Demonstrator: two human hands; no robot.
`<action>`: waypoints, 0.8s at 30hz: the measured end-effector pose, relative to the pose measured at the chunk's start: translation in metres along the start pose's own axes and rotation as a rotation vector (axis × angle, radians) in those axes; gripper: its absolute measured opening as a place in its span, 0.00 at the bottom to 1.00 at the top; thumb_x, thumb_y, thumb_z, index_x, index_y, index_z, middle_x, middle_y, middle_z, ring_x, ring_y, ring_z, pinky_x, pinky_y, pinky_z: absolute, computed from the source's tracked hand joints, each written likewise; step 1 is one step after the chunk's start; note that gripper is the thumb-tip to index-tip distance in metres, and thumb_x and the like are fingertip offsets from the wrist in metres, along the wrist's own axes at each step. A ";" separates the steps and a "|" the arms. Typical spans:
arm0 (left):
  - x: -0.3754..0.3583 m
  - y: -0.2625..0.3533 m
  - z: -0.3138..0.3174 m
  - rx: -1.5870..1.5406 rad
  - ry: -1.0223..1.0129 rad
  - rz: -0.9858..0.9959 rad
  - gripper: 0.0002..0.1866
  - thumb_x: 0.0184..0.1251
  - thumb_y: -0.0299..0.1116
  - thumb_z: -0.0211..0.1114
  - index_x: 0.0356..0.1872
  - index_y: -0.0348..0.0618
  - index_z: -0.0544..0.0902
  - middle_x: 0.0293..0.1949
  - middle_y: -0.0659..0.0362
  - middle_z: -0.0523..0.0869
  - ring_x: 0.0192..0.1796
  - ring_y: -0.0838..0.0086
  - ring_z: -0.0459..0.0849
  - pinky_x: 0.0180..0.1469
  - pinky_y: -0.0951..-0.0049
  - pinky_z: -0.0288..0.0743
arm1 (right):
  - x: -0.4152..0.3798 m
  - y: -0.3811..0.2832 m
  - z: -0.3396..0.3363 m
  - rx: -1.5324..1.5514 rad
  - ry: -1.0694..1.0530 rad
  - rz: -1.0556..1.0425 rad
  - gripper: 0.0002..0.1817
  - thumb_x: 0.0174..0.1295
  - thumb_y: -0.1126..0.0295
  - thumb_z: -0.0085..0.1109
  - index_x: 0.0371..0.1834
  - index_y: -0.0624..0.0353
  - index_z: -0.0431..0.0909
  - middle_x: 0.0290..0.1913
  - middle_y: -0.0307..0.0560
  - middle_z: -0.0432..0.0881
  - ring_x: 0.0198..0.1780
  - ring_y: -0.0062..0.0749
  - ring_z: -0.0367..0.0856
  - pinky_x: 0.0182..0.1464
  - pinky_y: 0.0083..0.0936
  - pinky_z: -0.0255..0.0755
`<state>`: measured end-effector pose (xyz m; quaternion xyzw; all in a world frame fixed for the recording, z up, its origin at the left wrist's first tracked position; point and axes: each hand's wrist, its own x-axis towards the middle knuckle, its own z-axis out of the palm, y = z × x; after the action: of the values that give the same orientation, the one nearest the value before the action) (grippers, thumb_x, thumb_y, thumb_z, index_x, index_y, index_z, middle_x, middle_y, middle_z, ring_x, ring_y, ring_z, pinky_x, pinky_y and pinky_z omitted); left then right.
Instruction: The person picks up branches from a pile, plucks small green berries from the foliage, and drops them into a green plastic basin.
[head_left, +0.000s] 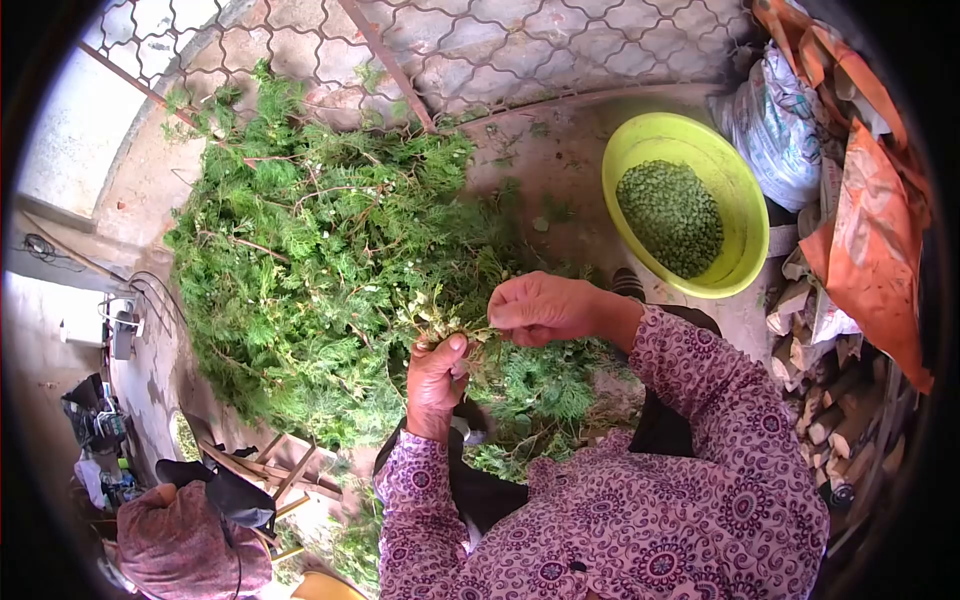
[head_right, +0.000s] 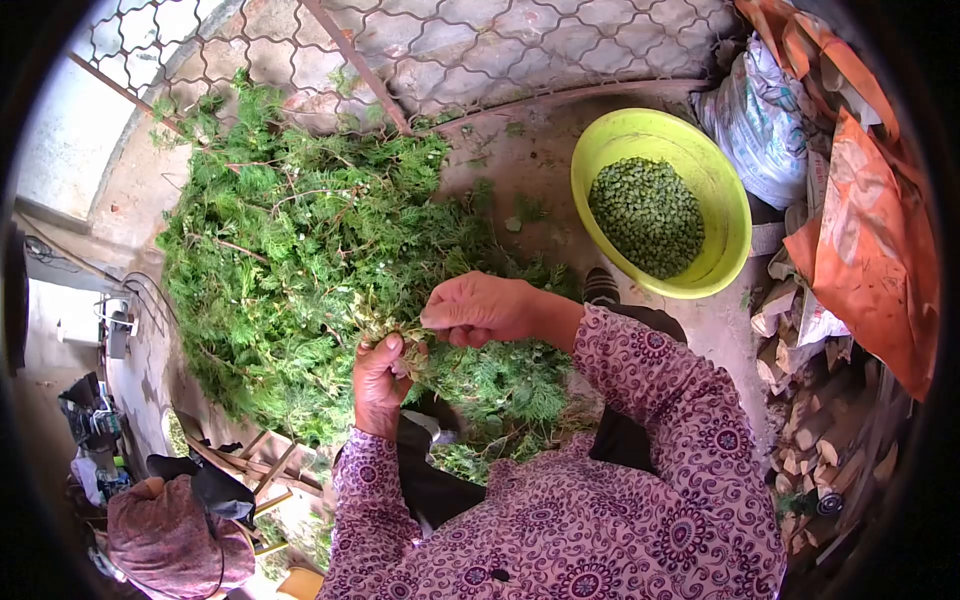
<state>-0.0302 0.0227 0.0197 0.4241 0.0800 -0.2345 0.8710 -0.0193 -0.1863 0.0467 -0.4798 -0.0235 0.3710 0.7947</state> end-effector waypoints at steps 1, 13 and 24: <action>0.000 0.000 0.001 0.001 -0.001 -0.001 0.13 0.48 0.29 0.69 0.35 0.40 0.78 0.28 0.58 0.82 0.27 0.73 0.80 0.30 0.72 0.76 | 0.000 0.000 0.002 -0.076 -0.026 -0.017 0.09 0.58 0.65 0.55 0.31 0.59 0.72 0.22 0.37 0.73 0.19 0.15 0.66 0.18 0.12 0.57; -0.002 0.004 0.024 0.078 0.191 0.056 0.09 0.49 0.25 0.69 0.25 0.49 0.76 0.22 0.68 0.78 0.18 0.87 0.68 0.16 0.87 0.54 | 0.010 -0.007 -0.028 0.210 0.344 -0.251 0.06 0.51 0.77 0.52 0.33 0.60 0.72 0.28 0.40 0.75 0.22 0.17 0.71 0.19 0.14 0.60; 0.004 -0.002 0.021 0.083 0.137 0.064 0.08 0.50 0.26 0.69 0.25 0.52 0.77 0.27 0.69 0.80 0.24 0.85 0.75 0.22 0.83 0.64 | 0.011 0.003 0.006 0.016 0.082 -0.029 0.08 0.55 0.66 0.59 0.33 0.57 0.73 0.23 0.32 0.70 0.20 0.13 0.62 0.21 0.12 0.55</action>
<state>-0.0286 0.0043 0.0300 0.4771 0.1164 -0.1801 0.8523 -0.0151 -0.1738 0.0444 -0.4880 0.0050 0.3395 0.8041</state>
